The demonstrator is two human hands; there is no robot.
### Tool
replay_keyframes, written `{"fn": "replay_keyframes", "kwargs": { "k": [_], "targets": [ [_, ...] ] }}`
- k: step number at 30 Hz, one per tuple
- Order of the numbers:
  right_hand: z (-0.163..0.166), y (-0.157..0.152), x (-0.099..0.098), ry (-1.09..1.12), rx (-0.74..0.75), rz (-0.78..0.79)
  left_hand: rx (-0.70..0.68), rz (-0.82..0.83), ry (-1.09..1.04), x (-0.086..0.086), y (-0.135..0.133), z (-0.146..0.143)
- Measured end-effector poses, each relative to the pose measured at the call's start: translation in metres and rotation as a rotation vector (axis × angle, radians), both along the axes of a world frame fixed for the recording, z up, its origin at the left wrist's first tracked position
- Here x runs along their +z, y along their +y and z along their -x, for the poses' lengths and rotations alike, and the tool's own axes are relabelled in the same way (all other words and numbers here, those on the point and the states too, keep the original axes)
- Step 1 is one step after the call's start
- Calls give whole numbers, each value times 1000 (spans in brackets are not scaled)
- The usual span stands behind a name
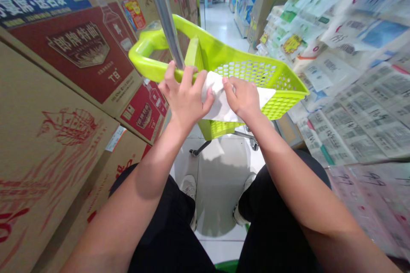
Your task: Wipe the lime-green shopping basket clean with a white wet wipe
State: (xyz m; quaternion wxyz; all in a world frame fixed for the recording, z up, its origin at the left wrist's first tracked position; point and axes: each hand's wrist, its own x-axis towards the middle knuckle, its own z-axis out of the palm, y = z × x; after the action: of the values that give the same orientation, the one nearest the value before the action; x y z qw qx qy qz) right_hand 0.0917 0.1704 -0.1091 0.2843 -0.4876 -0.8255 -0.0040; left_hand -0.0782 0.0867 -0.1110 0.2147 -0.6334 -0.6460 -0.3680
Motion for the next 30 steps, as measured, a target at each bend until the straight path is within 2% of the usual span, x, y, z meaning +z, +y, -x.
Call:
{"fn": "replay_keyframes", "kwargs": {
  "k": [4, 6, 11, 14, 17, 19, 21, 26, 30],
  "targets": [
    [-34, 15, -5, -45, -214, 69, -65, 17, -128, 2, 0, 8],
    [-37, 16, -9, -57, -246, 46, -84, 21, -149, 5, -1, 9],
    [-5, -3, -13, 27, -142, -59, -118, 1, -138, 10, -6, 4],
    [18, -13, -9, 101, -15, -56, -112, 15, -100, 10, -9, 1],
    [23, -15, -2, 110, 109, -63, -129, 22, -111, 9, -10, 3],
    [14, -11, 1, 68, 155, -46, -141, 30, -90, 8, -9, 7],
    [-3, -3, 2, 11, 124, 3, -143, 37, -68, 8, -8, 13],
    [-42, 20, 1, -111, -135, 149, -183, 64, -181, 8, -5, 21],
    [-47, 20, 3, -166, -110, 137, -174, 107, -155, 7, -4, 18]
  ]
}}
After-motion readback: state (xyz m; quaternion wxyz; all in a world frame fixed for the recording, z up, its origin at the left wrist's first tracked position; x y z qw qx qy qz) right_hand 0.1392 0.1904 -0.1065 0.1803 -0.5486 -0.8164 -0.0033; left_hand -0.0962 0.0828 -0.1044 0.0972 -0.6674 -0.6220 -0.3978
